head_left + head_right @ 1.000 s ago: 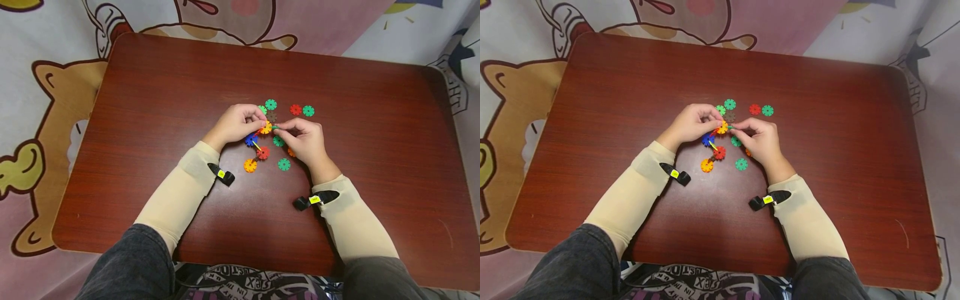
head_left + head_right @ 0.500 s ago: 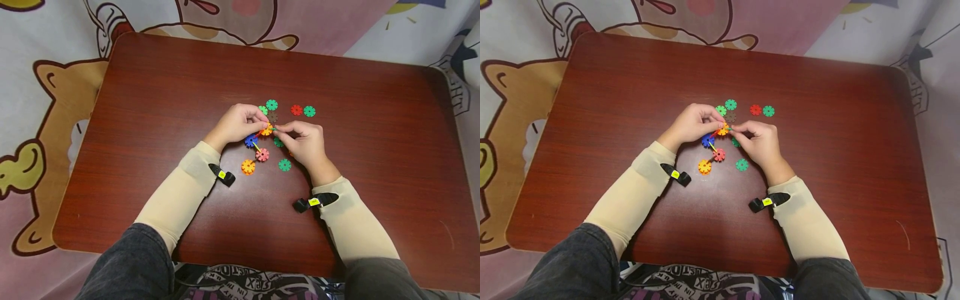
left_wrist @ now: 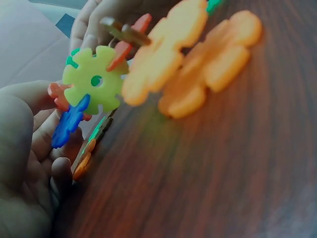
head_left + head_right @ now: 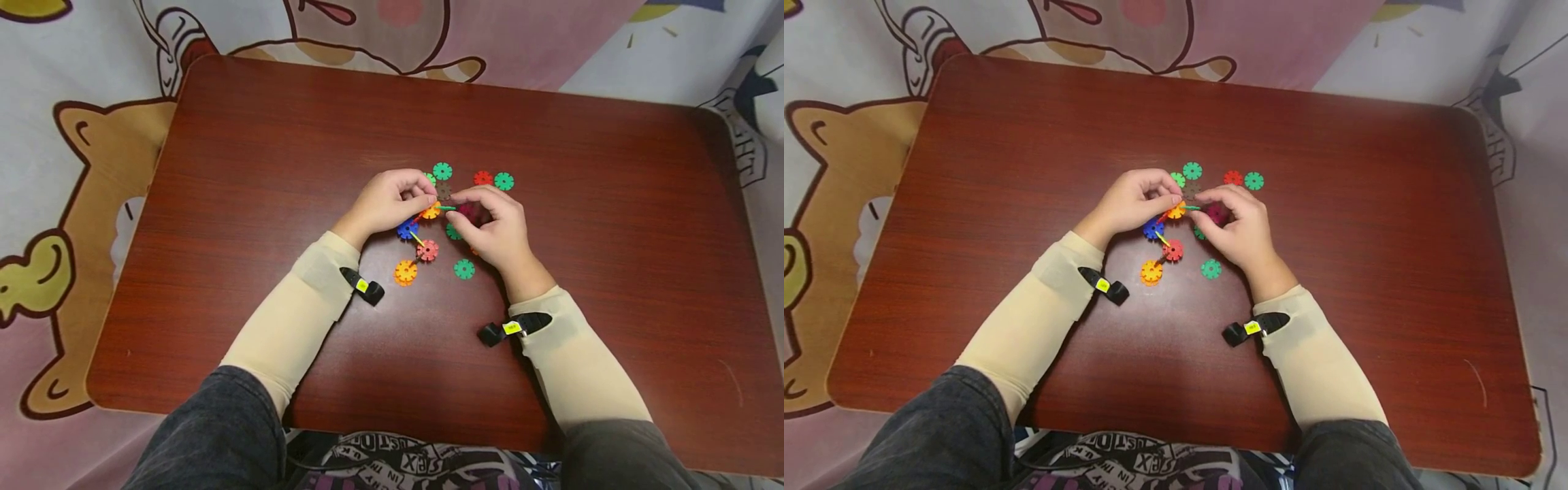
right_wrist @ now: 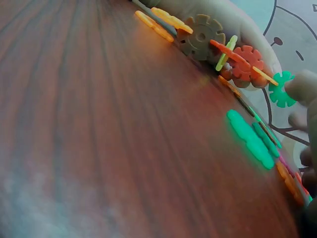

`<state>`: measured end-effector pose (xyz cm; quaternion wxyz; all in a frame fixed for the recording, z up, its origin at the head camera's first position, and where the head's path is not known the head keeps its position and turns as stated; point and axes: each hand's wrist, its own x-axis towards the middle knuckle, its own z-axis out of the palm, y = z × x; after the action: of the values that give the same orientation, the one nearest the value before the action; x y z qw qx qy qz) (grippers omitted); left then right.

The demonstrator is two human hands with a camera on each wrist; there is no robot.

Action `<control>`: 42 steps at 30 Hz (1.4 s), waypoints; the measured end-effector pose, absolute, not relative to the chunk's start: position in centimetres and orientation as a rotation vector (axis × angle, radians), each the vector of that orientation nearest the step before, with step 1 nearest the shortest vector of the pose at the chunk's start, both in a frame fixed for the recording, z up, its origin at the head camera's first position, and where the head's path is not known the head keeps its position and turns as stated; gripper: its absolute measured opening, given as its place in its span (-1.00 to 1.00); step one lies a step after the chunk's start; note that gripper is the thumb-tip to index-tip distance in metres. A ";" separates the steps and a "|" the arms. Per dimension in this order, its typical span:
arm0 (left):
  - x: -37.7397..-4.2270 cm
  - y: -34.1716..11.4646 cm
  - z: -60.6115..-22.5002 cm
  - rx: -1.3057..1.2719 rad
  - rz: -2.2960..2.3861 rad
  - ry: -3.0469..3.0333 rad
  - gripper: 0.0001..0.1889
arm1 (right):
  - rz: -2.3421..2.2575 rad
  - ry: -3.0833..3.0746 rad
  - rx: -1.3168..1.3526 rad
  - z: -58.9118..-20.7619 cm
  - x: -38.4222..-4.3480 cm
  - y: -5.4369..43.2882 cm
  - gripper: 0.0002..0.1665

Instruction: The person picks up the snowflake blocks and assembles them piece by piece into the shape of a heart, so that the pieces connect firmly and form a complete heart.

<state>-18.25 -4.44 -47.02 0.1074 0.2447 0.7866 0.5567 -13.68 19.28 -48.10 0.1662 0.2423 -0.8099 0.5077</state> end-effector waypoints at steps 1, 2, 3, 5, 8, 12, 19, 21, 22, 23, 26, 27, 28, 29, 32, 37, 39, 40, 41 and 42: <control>-18.2 -4.5 -47.1 0.717 1.647 2.313 -0.93 | 1.374 -2.349 0.701 -48.1 -13.7 19.4 -0.81; -18.2 -4.5 -47.1 0.715 1.654 2.312 -0.93 | 1.290 -2.394 0.708 -48.1 -13.7 19.6 -0.79; -18.2 -4.5 -47.1 0.714 1.655 2.315 -0.92 | 1.199 -2.441 0.715 -48.1 -13.7 19.8 -0.76; -18.2 -4.5 -47.1 0.714 1.656 2.321 -0.92 | 0.982 -2.541 0.712 -47.8 -13.7 20.0 -0.66; -18.3 -4.6 -47.1 0.712 1.656 2.326 -0.92 | 0.814 -2.668 0.705 -47.6 -13.6 20.3 -0.58; -18.3 -4.6 -47.1 0.709 1.655 2.332 -0.94 | 0.765 -2.805 0.710 -47.2 -13.6 20.4 -0.56; -18.3 -4.5 -47.1 0.710 1.645 2.346 -0.95 | 0.713 -2.908 0.650 -46.8 -13.5 20.3 -0.48; -18.3 -4.5 -47.1 0.709 1.647 2.347 -0.95 | 0.725 -2.898 0.655 -46.8 -13.5 20.3 -0.50; -18.3 -4.5 -47.1 0.709 1.649 2.348 -0.95 | 0.730 -2.891 0.661 -46.8 -13.5 20.3 -0.52; -18.3 -4.5 -47.1 0.708 1.651 2.348 -0.95 | 0.734 -2.881 0.668 -46.8 -13.5 20.3 -0.54; -18.4 -4.5 -47.2 0.703 1.648 2.353 -0.95 | 0.741 -2.862 0.669 -46.9 -13.6 20.3 -0.62; -18.4 -4.5 -47.2 0.704 1.647 2.356 -0.95 | 0.742 -2.862 0.663 -46.9 -13.6 20.3 -0.64; -18.4 -4.5 -47.2 0.704 1.645 2.360 -0.95 | 0.742 -2.866 0.655 -46.9 -13.6 20.2 -0.66; -18.4 -4.5 -47.2 0.704 1.643 2.361 -0.95 | 0.742 -2.874 0.644 -46.9 -13.6 20.2 -0.66; -18.4 -4.5 -47.2 0.709 1.641 2.368 -0.96 | 0.741 -2.925 0.618 -46.7 -13.5 20.0 -0.61; -18.4 -4.6 -47.2 0.717 1.627 2.376 -0.95 | 0.715 -3.014 0.597 -46.3 -13.5 19.6 -0.55; -18.4 -4.6 -47.2 0.718 1.623 2.377 -0.95 | 0.709 -3.037 0.591 -46.2 -13.5 19.4 -0.54; -18.4 -4.6 -47.2 0.717 1.623 2.377 -0.95 | 0.708 -3.044 0.590 -46.2 -13.5 19.3 -0.54; -18.4 -4.6 -47.2 0.716 1.624 2.375 -0.95 | 0.710 -3.049 0.590 -46.1 -13.5 19.3 -0.54; -18.4 -4.6 -47.2 0.714 1.625 2.376 -0.95 | 0.715 -3.051 0.588 -46.1 -13.5 19.2 -0.54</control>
<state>-18.36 -4.61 -47.22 0.0877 0.2400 0.7979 0.5459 -13.47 19.23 -46.09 -0.0232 0.1845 -0.9566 0.2242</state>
